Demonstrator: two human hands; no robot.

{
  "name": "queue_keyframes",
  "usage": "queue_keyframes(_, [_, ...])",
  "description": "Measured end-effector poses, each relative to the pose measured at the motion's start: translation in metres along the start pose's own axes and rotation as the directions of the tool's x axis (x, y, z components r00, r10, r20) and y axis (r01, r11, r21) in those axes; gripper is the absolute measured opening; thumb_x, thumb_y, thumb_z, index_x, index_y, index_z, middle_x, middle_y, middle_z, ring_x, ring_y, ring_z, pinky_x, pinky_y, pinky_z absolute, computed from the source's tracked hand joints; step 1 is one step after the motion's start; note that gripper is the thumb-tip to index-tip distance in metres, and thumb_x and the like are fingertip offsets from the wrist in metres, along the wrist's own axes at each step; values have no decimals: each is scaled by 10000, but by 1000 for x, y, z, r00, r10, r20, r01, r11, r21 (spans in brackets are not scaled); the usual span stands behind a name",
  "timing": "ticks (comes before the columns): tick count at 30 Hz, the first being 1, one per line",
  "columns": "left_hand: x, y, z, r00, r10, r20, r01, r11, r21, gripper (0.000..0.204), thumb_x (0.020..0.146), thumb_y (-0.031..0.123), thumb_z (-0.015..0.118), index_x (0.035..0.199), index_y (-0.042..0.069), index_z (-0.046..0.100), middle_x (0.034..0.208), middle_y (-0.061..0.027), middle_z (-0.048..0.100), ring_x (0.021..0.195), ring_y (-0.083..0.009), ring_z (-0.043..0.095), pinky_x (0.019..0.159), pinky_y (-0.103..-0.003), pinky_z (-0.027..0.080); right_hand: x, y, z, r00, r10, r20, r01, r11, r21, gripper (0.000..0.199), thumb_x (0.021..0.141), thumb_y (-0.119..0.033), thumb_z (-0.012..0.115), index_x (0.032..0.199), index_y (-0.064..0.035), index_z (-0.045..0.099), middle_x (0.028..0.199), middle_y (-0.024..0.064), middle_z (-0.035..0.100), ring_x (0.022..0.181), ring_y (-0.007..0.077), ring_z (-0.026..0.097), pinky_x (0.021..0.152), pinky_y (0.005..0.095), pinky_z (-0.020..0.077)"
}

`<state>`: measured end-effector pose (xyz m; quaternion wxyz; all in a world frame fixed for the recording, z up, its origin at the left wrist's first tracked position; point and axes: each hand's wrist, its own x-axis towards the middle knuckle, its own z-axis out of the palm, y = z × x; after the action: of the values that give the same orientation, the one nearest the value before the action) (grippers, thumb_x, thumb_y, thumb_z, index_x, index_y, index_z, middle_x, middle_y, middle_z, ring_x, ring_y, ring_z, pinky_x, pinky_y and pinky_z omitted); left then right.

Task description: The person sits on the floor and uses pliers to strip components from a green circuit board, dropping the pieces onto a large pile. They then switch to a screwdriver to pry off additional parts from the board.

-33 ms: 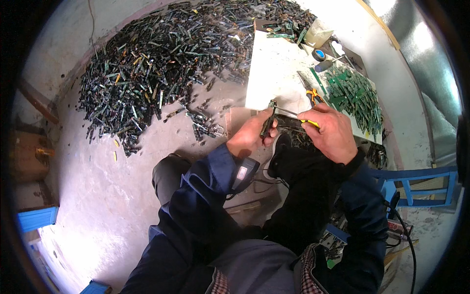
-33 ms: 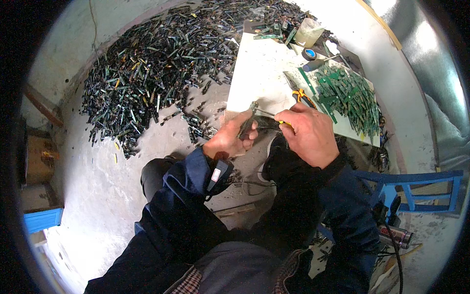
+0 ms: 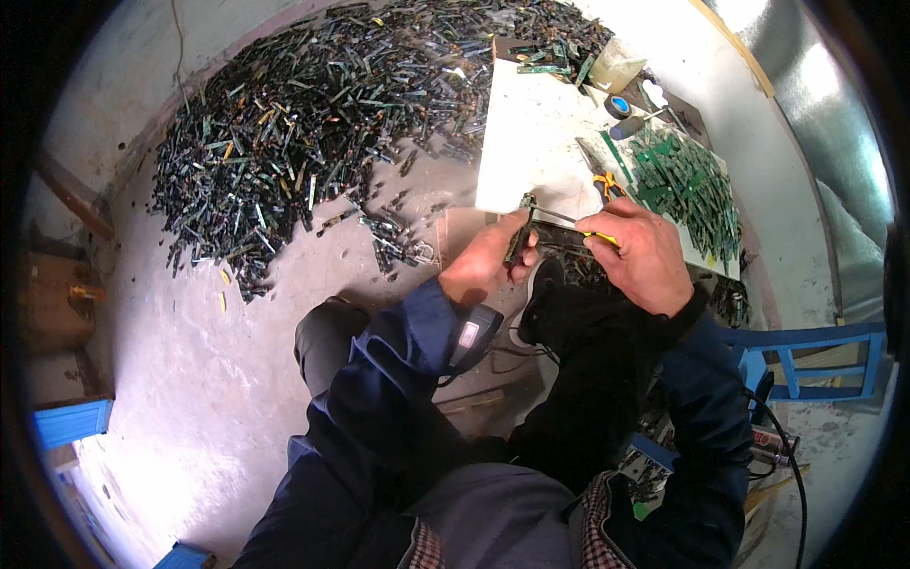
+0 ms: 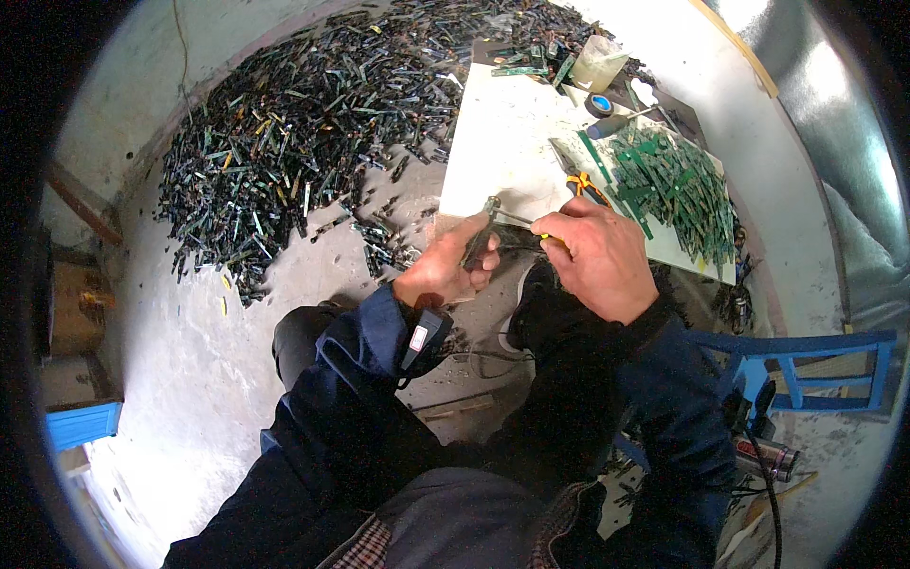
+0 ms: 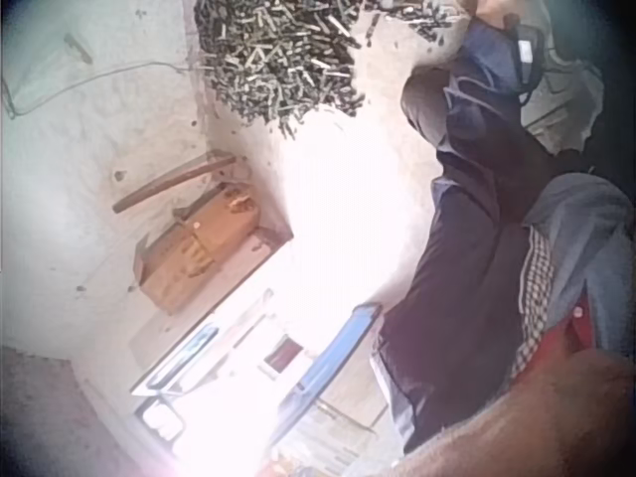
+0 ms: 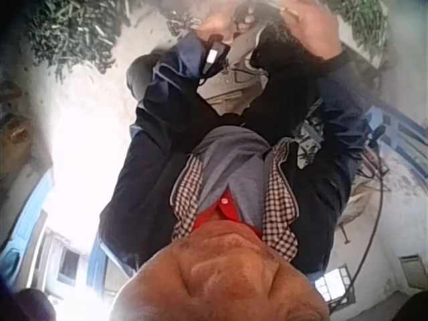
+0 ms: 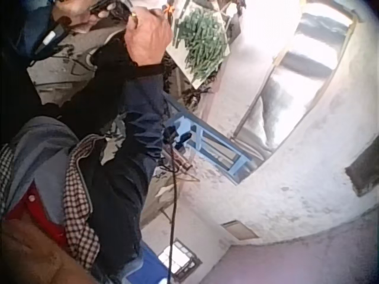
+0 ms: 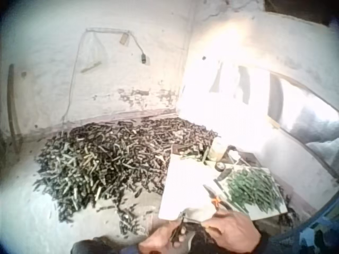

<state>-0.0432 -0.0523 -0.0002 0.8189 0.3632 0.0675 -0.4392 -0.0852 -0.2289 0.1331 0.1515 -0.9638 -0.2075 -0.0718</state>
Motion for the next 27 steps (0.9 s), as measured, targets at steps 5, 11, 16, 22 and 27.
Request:
queue_keyframes(5, [0,2,-4,997,-36,73,34,999,34,358,963,477,403,860,147,494,635,15,446,516,-95,353,473,-231,300,4,10,3,994,64,83,-72,993,96,149,775,-87,636,922,-91,663,798,124,621,737,329,601,624,390,472])
queue_keyframes(11, [-5,1,1,996,27,81,-37,992,124,396,952,528,390,863,154,485,588,20,415,438,-92,284,413,-236,262,15,29,7,953,192,236,-275,875,398,141,771,-71,632,895,-12,666,808,148,659,697,262,631,641,321,485])
queue_keyframes(16, [-6,5,2,996,-56,63,50,994,94,393,949,536,397,879,158,479,583,28,408,428,-86,281,404,-229,253,24,40,5,962,146,231,-234,879,416,133,760,-63,633,873,-8,675,815,146,667,713,238,647,655,298,491])
queue_keyframes(22, [-8,6,1,998,-15,64,9,996,87,409,954,549,371,877,163,481,581,35,395,420,-80,291,394,-226,238,12,9,6,987,-135,85,143,985,-94,95,761,-99,617,853,-109,640,763,112,613,712,320,603,601,416,471])
queue_keyframes(27, [-6,7,3,994,-14,105,-4,986,164,414,964,540,349,882,158,485,588,25,398,422,-81,289,399,-228,237,19,17,-5,992,-43,118,42,999,14,119,755,-99,616,869,-87,645,766,137,610,737,337,600,631,426,469])
